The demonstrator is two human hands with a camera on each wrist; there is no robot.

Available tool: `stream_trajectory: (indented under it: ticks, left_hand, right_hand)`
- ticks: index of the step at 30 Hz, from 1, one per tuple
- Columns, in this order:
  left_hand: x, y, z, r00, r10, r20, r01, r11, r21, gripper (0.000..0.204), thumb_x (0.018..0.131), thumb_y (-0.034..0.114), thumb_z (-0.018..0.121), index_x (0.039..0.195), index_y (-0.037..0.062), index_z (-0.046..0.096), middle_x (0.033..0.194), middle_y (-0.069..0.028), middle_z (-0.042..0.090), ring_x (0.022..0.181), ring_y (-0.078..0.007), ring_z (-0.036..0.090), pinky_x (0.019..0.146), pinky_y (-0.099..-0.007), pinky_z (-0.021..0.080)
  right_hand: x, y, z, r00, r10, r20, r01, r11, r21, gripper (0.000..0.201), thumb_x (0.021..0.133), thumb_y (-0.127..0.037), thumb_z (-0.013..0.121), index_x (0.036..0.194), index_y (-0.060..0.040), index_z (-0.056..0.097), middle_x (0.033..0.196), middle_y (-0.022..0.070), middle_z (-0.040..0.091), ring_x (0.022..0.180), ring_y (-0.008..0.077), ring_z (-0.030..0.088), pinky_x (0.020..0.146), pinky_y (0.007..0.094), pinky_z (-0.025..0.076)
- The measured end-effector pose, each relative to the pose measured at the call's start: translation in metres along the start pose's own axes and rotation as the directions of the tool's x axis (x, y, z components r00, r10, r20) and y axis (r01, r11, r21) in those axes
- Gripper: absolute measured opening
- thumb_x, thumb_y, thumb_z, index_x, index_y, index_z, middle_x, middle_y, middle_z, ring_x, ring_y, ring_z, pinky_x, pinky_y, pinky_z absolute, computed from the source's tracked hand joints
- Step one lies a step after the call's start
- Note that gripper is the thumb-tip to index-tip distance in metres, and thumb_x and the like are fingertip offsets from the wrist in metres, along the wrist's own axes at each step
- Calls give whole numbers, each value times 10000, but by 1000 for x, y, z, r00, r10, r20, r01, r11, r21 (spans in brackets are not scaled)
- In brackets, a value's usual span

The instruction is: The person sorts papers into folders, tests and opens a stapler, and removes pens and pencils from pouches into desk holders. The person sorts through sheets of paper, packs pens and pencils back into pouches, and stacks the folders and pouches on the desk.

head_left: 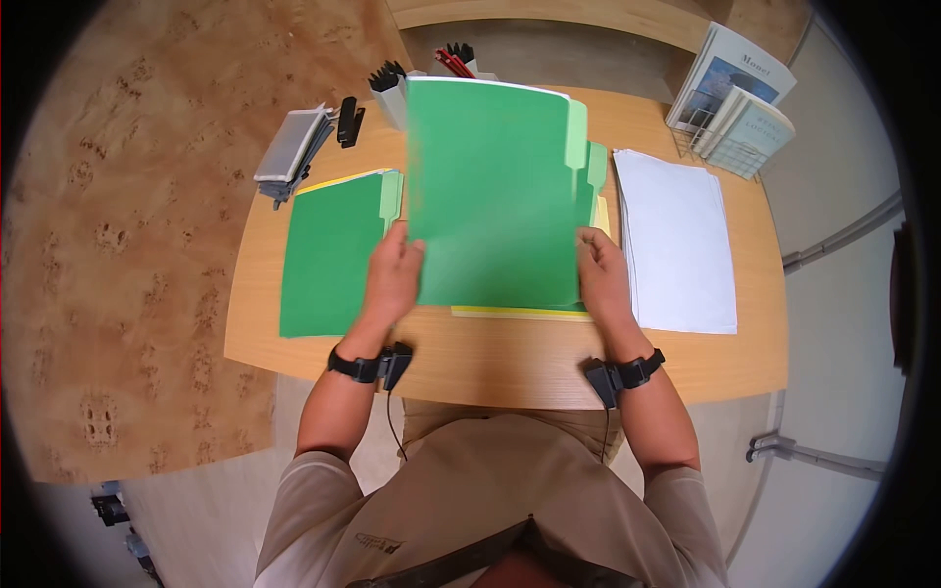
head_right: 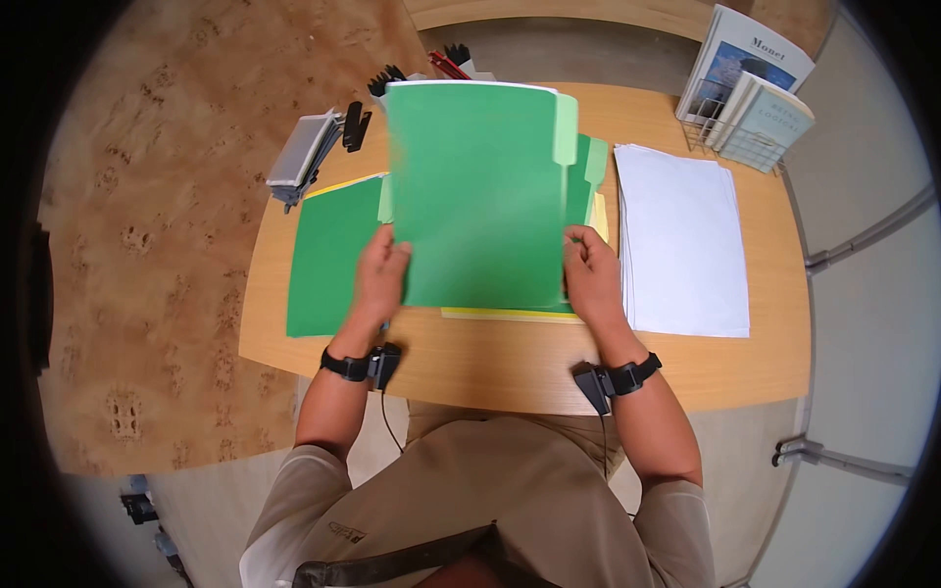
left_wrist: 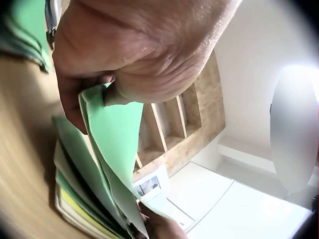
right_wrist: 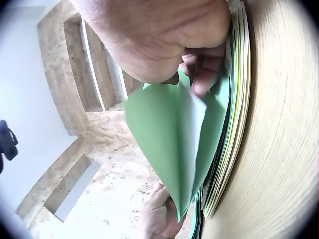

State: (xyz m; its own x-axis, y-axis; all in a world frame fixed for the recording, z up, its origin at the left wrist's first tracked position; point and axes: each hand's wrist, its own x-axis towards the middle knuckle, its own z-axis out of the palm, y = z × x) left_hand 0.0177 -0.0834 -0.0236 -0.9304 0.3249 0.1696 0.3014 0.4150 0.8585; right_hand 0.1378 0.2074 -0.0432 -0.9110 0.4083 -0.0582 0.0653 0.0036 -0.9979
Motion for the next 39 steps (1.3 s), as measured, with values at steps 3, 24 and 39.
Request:
stream_trajectory:
  ticks: [3, 24, 39]
  left_hand:
    - [-9, -4, -61, 968, -34, -250, 92, 970, 224, 320, 1028, 182, 539, 1265, -30, 576, 960, -137, 655, 870, -218, 621, 797, -337, 495]
    - [-8, 44, -21, 940, 248, 233, -329, 834, 442, 510, 852, 131, 773, 1311, 15, 583, 1224, -210, 640, 1174, -378, 596, 1010, -434, 478]
    - [11, 43, 29, 783, 430, 448, -615, 638, 463, 149, 901, 110, 688, 827, 8, 607, 753, -162, 627, 770, -372, 644, 661, -466, 529]
  right_hand:
    - [-6, -17, 7, 997, 83, -4, -82, 993, 85, 228, 1025, -140, 603, 1173, 31, 621, 782, 19, 638, 634, 70, 585, 549, 221, 451]
    - [-5, -11, -3, 901, -433, -9, 351, 741, -572, 424, 855, -25, 702, 1264, -27, 587, 1343, 226, 555, 1178, 407, 560, 967, 445, 492]
    - [0, -8, 0, 930, -278, -241, 242, 955, -168, 247, 981, -81, 626, 1216, -5, 636, 999, 90, 676, 876, 139, 614, 751, 280, 506]
